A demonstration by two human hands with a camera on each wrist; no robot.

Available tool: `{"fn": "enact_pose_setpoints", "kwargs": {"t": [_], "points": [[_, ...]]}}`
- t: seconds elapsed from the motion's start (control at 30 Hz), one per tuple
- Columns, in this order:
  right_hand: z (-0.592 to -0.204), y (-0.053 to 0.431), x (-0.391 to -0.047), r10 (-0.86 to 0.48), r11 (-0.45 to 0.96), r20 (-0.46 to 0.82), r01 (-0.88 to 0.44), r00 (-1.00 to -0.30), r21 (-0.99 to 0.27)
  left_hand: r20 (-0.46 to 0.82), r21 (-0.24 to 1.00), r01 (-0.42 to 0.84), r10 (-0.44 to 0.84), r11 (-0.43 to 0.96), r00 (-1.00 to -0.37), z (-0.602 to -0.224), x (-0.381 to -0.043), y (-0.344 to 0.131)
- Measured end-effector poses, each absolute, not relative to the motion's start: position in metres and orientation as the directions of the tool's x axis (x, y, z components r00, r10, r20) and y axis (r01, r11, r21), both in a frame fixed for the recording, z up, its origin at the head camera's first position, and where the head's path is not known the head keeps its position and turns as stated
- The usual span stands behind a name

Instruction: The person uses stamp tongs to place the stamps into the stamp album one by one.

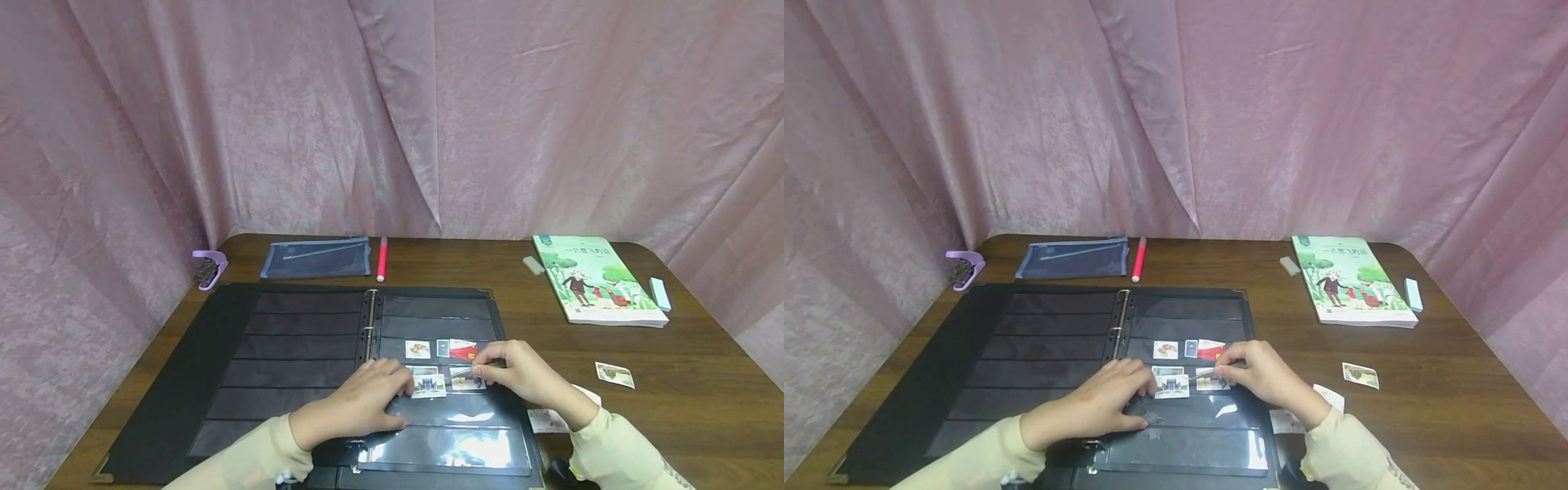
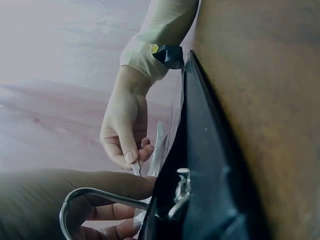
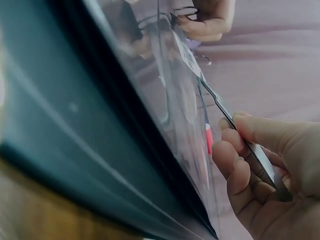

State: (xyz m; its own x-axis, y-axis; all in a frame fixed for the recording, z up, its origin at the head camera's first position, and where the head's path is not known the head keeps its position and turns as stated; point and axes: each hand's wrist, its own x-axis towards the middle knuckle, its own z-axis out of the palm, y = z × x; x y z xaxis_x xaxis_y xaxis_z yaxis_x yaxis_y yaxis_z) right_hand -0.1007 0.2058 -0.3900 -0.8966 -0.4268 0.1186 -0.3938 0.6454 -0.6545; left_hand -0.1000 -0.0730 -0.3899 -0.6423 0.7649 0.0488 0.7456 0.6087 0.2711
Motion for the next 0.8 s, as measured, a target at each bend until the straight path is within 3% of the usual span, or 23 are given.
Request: {"fn": "enact_pose_setpoints", "kwargs": {"t": [0.33,0.8], "points": [[-0.3910,0.2020,-0.0959,-0.452,0.661,0.129,-0.429,-0.883,-0.616,0.063,0.264,0.749,0.764,0.608,-0.642,-0.3897,-0.1001,-0.0724],[-0.3898,0.2003,-0.0943,-0.509,0.610,0.087,-0.430,-0.856,-0.666,0.056,0.261,0.745,0.761,0.614,-0.646,-0.3903,-0.1000,-0.0725]]}}
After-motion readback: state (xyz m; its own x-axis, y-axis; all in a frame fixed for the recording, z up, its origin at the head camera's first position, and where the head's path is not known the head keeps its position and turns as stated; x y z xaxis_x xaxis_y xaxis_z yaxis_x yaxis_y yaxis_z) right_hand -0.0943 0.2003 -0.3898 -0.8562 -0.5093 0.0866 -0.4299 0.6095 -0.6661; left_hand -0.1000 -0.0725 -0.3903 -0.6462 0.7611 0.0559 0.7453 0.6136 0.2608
